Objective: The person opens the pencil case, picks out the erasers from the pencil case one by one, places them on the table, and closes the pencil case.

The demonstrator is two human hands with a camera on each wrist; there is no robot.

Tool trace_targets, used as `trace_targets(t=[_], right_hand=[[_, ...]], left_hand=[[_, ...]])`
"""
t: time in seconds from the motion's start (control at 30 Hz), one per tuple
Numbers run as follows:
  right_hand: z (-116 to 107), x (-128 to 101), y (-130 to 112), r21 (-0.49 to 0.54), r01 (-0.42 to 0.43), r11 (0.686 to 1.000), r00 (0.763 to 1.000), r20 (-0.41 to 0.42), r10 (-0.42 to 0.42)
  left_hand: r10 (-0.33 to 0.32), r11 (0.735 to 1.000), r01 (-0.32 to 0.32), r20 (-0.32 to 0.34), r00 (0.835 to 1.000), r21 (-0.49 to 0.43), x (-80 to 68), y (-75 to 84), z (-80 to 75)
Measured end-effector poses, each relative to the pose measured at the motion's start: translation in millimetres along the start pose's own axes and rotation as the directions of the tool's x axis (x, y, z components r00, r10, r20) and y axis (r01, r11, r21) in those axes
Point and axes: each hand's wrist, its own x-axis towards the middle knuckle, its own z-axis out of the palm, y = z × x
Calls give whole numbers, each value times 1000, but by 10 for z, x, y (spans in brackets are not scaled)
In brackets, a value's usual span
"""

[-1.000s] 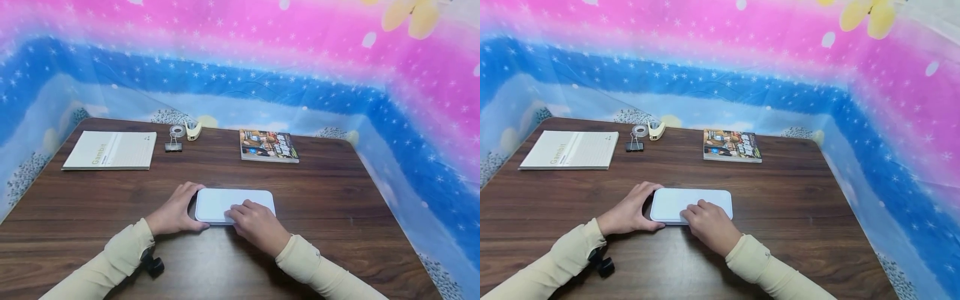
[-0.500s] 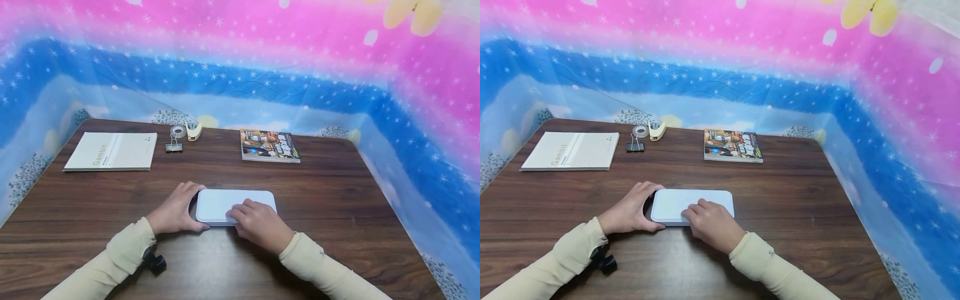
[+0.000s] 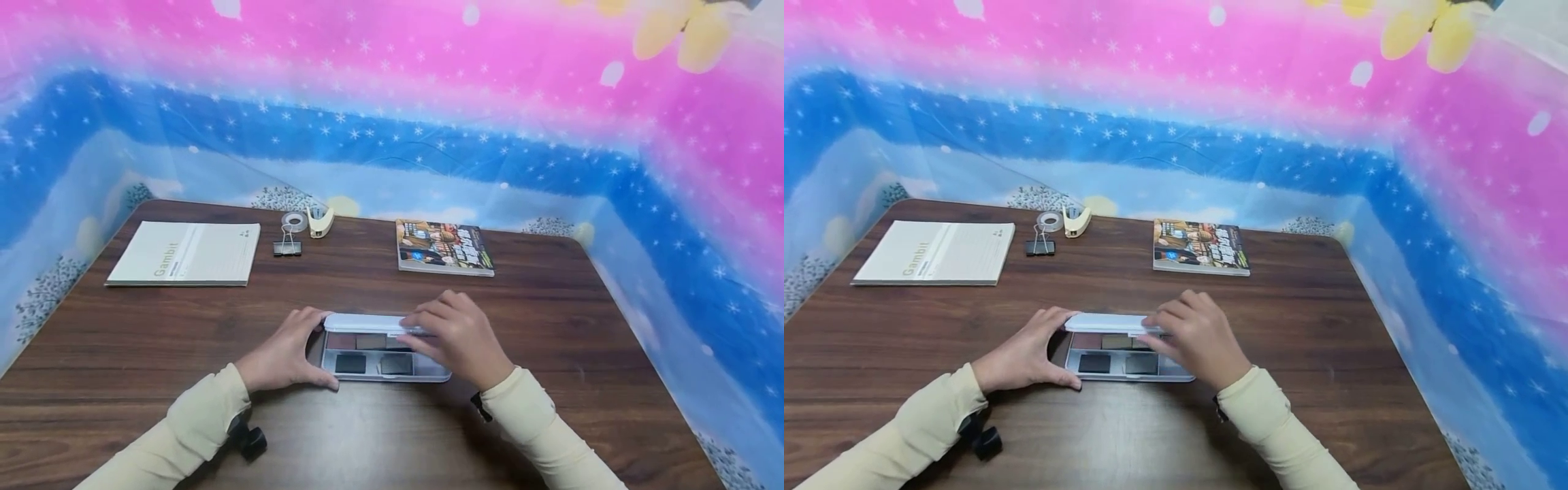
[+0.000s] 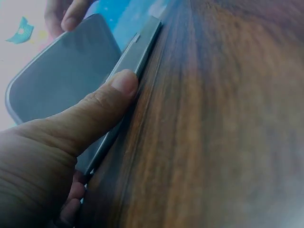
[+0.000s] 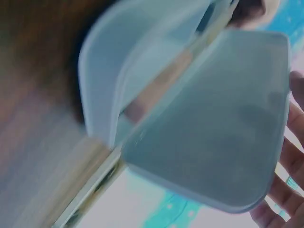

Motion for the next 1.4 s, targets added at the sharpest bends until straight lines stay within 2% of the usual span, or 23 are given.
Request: trace_targets(t=[0.1,0.23,0.3,0.37,0.43,0.53,0.6,0.73,0.77,0.87,0.93,1.03,1.17,1.23,1.4], right_hand=[[-50,-2,147,-12,-73,997,997,-28,72],[-65,-5,365,79,-194,978,980,-38,198],[-38,-7,474,154,-273,950,960,-19,279],[4,-17,573,238,-385,892,920,29,390],[58,-38,666,327,-510,796,855,92,510],[157,-95,788,437,-667,604,725,194,661],[236,-140,856,504,-723,473,647,253,719],[402,-241,926,599,-765,238,510,337,791],[438,-266,933,613,-767,190,481,354,802],[521,-329,939,622,-778,92,410,390,825],[555,-354,945,609,-790,69,385,405,830],[573,-360,951,575,-815,75,370,417,830],[561,-340,962,519,-846,123,380,424,822],[556,-331,974,502,-854,137,383,428,819],[537,-309,980,534,-832,151,404,398,823]], left_hand=[[-16,1000,16,-8,1000,-3,-13,26,19],[-13,1000,12,-32,999,-8,-29,38,44],[-5,1000,5,-46,999,-9,-43,28,51],[2,1000,-3,-60,998,-8,-61,13,55],[14,1000,-15,-73,997,-10,-79,-2,50],[29,999,-31,-83,996,-17,-99,-19,29],[35,999,-37,-86,996,-24,-105,-33,20],[42,999,-45,-83,996,-28,-106,-57,25],[42,999,-44,-82,996,-30,-105,-62,29],[49,998,-52,-85,995,-31,-100,-70,32],[55,998,-57,-87,995,-30,-93,-74,29],[63,997,-65,-86,994,-28,-82,-71,19],[71,997,-73,-79,994,-30,-67,-55,-1],[73,997,-76,-78,994,-29,-62,-51,-7],[56,998,-58,-73,996,-31,-56,-73,-10]])
